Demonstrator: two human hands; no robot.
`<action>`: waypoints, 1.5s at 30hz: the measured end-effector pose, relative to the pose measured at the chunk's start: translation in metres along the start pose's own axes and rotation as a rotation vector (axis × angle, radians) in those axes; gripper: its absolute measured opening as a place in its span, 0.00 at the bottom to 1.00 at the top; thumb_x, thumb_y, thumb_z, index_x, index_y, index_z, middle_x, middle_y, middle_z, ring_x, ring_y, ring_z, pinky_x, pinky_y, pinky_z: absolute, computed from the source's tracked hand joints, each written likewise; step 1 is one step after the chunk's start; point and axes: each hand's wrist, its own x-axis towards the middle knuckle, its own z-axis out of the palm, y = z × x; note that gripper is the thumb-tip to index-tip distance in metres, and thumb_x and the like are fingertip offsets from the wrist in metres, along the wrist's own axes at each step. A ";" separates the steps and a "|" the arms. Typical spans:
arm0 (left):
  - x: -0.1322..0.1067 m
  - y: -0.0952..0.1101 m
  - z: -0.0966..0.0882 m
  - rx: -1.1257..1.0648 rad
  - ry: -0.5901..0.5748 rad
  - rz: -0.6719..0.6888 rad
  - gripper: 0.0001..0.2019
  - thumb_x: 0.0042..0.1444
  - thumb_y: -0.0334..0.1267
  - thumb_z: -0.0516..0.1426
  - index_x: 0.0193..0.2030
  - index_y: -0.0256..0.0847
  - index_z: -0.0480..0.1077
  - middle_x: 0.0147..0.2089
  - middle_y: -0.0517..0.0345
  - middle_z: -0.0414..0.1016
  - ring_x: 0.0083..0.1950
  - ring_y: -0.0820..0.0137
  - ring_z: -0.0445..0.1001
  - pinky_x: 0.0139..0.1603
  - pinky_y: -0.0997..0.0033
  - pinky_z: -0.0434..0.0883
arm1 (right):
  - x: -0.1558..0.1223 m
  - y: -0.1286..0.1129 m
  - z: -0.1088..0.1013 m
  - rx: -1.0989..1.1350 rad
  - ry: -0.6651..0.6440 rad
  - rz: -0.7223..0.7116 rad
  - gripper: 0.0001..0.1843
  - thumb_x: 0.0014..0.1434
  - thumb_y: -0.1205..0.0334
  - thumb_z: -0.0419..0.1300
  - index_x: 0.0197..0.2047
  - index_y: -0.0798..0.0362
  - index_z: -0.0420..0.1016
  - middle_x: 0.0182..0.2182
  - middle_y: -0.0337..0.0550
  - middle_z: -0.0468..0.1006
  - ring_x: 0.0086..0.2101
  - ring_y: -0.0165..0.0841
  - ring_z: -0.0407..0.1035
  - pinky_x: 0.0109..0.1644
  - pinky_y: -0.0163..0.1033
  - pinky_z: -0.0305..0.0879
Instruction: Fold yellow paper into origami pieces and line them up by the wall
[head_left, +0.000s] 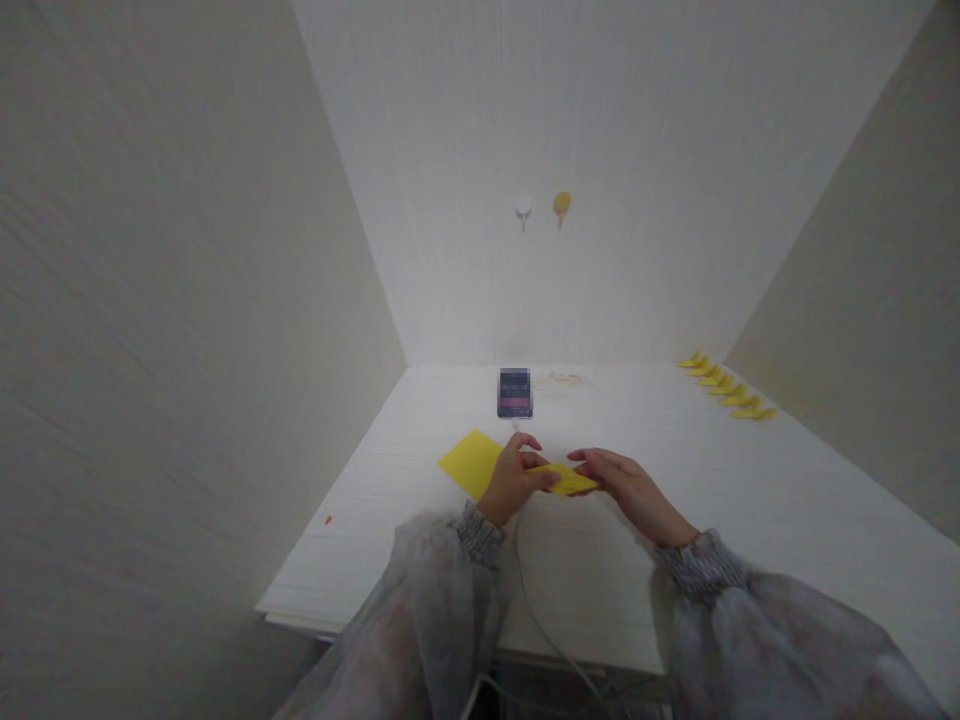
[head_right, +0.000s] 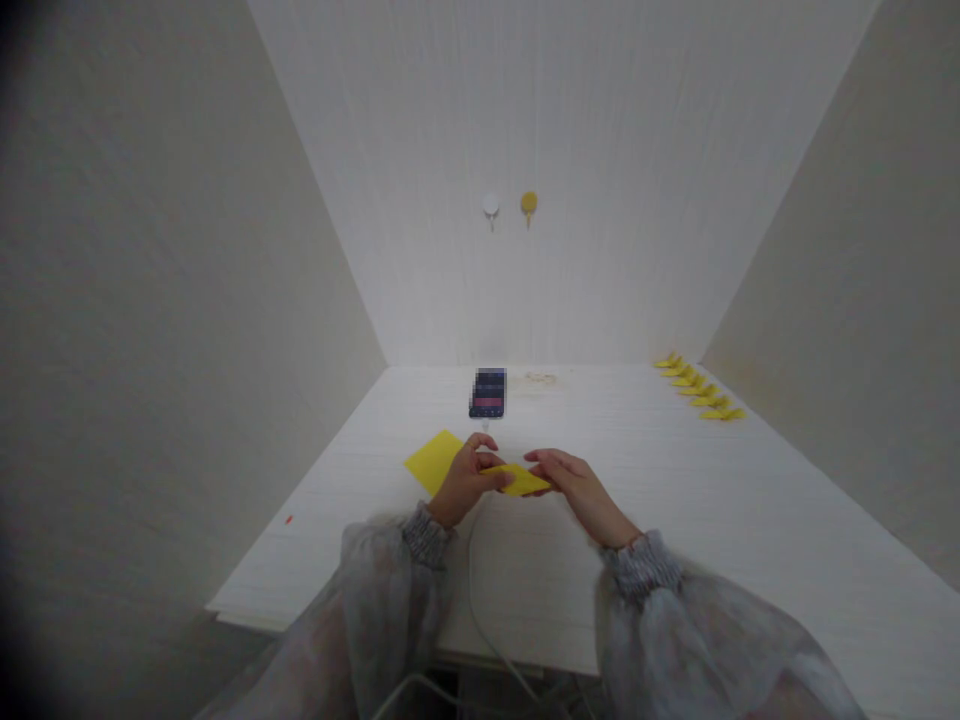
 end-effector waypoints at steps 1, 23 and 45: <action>0.000 0.000 0.000 0.004 -0.001 0.003 0.22 0.36 0.33 0.62 0.35 0.40 0.53 0.23 0.65 0.68 0.22 0.76 0.68 0.24 0.76 0.64 | 0.001 0.001 0.000 -0.020 -0.017 0.002 0.18 0.50 0.51 0.54 0.35 0.58 0.71 0.27 0.45 0.76 0.29 0.34 0.71 0.35 0.40 0.66; 0.002 0.000 0.004 0.050 -0.003 0.034 0.20 0.38 0.34 0.61 0.34 0.40 0.53 0.23 0.64 0.68 0.25 0.74 0.69 0.25 0.76 0.64 | 0.004 0.009 -0.002 -0.128 0.013 0.001 0.17 0.49 0.49 0.54 0.29 0.57 0.70 0.26 0.43 0.75 0.26 0.33 0.71 0.31 0.37 0.65; -0.002 0.012 0.007 -0.380 -0.227 -0.359 0.18 0.44 0.36 0.58 0.43 0.36 0.61 0.29 0.55 0.71 0.25 0.74 0.71 0.31 0.70 0.69 | -0.003 0.004 -0.012 -0.823 -0.014 -0.748 0.10 0.54 0.63 0.52 0.35 0.46 0.74 0.33 0.46 0.74 0.36 0.35 0.66 0.38 0.43 0.64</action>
